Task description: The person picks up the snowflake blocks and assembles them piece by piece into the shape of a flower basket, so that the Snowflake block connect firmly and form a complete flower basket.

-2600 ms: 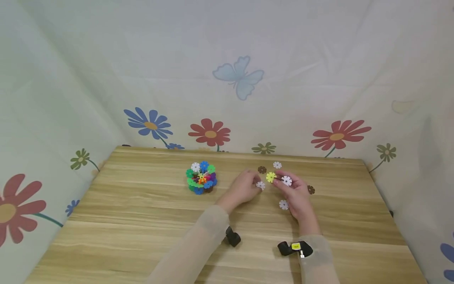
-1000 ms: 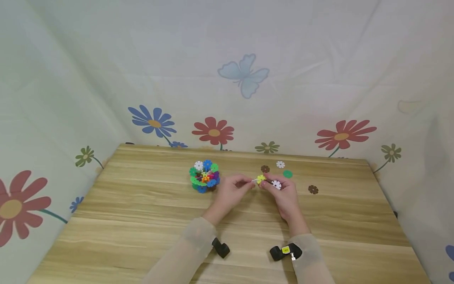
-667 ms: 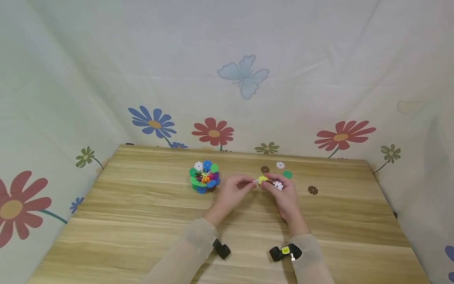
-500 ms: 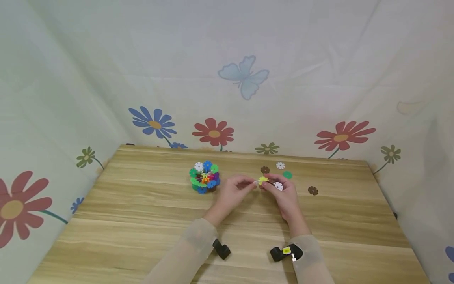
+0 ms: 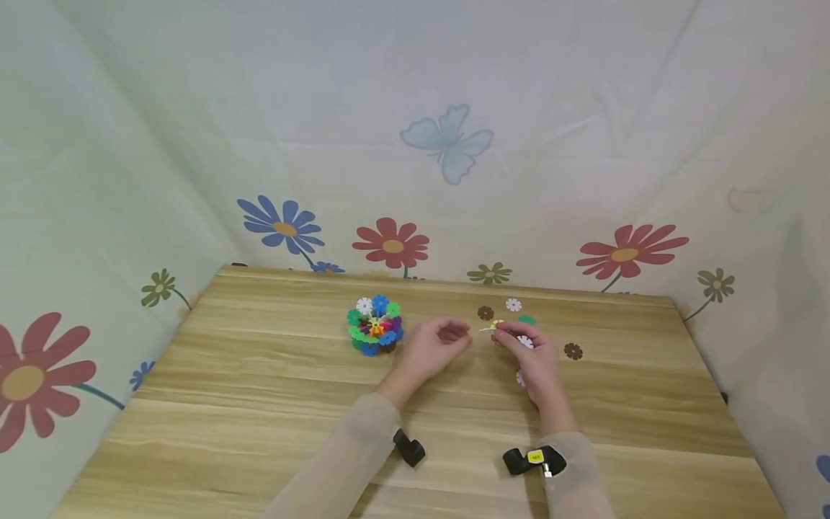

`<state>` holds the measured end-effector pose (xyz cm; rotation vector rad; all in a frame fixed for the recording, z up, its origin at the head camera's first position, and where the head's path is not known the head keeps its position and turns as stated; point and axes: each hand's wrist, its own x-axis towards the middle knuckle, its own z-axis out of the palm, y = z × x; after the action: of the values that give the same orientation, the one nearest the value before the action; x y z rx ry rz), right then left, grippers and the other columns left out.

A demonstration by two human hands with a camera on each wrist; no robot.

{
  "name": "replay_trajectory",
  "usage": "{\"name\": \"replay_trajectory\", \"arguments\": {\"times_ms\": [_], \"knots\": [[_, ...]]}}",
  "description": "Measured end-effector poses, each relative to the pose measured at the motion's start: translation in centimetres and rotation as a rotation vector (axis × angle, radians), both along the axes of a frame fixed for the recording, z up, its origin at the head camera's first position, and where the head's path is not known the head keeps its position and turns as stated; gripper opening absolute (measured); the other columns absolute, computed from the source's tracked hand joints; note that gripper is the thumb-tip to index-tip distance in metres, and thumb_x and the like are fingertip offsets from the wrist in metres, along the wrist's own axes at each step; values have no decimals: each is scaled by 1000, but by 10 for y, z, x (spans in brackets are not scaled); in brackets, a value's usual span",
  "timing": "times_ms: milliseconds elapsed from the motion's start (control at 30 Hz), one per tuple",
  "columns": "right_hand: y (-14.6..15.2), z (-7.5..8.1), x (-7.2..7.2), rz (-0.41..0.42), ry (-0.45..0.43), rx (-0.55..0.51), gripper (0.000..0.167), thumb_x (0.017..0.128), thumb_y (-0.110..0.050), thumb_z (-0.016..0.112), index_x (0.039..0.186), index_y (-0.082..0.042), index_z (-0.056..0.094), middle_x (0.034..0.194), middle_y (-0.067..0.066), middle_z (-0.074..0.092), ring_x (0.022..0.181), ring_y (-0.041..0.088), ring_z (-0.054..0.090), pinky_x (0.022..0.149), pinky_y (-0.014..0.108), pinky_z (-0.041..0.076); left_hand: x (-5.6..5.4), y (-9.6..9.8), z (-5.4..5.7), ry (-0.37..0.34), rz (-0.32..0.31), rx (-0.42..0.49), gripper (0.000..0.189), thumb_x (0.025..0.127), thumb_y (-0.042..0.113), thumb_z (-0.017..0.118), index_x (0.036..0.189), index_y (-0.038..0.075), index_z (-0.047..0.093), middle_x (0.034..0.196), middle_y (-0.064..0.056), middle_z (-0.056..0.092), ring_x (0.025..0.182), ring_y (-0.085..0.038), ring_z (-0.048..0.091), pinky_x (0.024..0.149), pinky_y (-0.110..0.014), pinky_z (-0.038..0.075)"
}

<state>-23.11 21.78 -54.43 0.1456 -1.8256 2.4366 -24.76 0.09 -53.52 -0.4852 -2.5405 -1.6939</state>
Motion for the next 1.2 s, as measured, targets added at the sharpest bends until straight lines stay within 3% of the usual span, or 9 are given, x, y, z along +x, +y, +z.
{"name": "replay_trajectory", "arguments": {"times_ms": [100,300,433,567,767,867,1000,1100,1200], "knots": [[8,3,1,-60,-15,-93,23,99,19,66,104,2,81,100,4,78,89,14,79,87,27,64,-12,8,-2,-5,27,-159,24,101,19,79,121,6,79,107,1,79,96,-10,73,88,-27,61],[20,4,0,-134,-30,-172,26,99,20,66,99,-1,82,96,4,79,85,13,78,83,25,64,-36,23,-7,88,26,-547,44,107,34,72,145,15,69,143,-7,68,133,-27,61,116,-42,47],[26,3,-2,-167,-73,-171,21,101,12,69,103,-3,83,98,2,79,85,13,77,82,25,64,-42,30,-4,83,-2,-681,51,111,41,63,159,23,59,156,-10,56,138,-30,50,118,-45,40],[28,4,-4,-169,-98,-169,17,102,8,71,113,1,82,102,1,80,85,13,76,81,24,63,-43,35,-2,75,4,-745,45,113,44,59,155,30,63,153,-6,55,133,-26,49,113,-43,40],[28,5,-2,-128,-123,-135,22,103,2,74,124,9,75,104,1,80,88,13,76,84,24,63,-34,32,-3,82,42,-696,28,110,32,68,136,26,75,136,-2,62,124,-21,54,110,-38,44],[25,6,-2,-97,-128,-132,16,104,1,72,117,1,81,104,0,80,88,13,76,84,23,63,-28,26,-3,59,56,-651,21,107,31,74,124,20,76,126,-2,64,120,-20,58,107,-37,47],[19,6,-3,-41,-135,-137,19,106,1,69,107,-10,83,103,-1,79,90,12,76,84,22,62,-21,16,0,10,66,-582,20,101,29,79,108,15,69,108,-1,61,102,-19,58,93,-34,49],[13,5,-2,-5,-148,-131,22,107,1,67,103,-14,83,103,-1,78,90,12,76,84,21,61,-14,7,3,-39,53,-477,17,101,23,79,104,14,65,98,1,61,90,-16,56,83,-31,49],[5,3,-3,19,-144,-108,21,107,1,67,104,-13,82,104,0,77,90,12,76,85,21,61,-7,-1,6,-106,63,-299,11,103,16,77,106,13,67,95,3,66,84,-11,60,76,-28,53]]}}
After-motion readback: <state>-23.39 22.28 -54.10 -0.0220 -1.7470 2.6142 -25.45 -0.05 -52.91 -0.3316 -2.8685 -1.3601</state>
